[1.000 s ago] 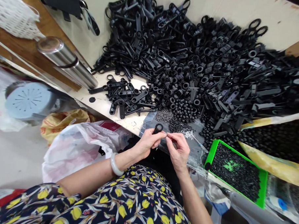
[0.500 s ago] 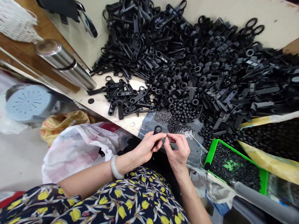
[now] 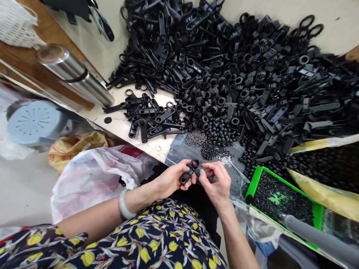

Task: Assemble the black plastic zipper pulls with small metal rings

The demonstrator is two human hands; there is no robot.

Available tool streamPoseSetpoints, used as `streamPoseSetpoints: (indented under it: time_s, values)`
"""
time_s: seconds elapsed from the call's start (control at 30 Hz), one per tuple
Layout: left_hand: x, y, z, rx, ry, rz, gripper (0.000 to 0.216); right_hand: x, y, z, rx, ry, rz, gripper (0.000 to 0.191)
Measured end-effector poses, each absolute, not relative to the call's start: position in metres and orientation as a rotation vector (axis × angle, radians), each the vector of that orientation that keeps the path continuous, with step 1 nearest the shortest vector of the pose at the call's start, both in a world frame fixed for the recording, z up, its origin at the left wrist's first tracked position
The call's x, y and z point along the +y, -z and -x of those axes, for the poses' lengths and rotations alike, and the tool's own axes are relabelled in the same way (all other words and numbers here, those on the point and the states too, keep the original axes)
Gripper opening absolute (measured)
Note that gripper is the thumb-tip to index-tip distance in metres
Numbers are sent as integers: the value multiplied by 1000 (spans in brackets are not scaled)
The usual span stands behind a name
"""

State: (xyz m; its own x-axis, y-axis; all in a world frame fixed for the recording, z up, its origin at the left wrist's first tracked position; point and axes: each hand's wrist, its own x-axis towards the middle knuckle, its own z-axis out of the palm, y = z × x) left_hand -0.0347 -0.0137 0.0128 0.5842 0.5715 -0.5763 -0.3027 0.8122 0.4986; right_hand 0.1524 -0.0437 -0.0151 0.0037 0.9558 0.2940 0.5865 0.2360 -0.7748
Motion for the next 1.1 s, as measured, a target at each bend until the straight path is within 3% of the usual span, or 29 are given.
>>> streamPoseSetpoints:
  time_s: [0.5,0.87,1.1]
  values:
    - [-21,-7,33,941,-633,-598,28,-48,22,-144,-1841,-629,1467,11]
    - [-26,0,28,1001,-593,-744,24,-53,23,-138,-2070,-261,1469,16]
    - [-27,11,29,976,-606,-746,23,-54,23,-135,-2078,-255,1560,19]
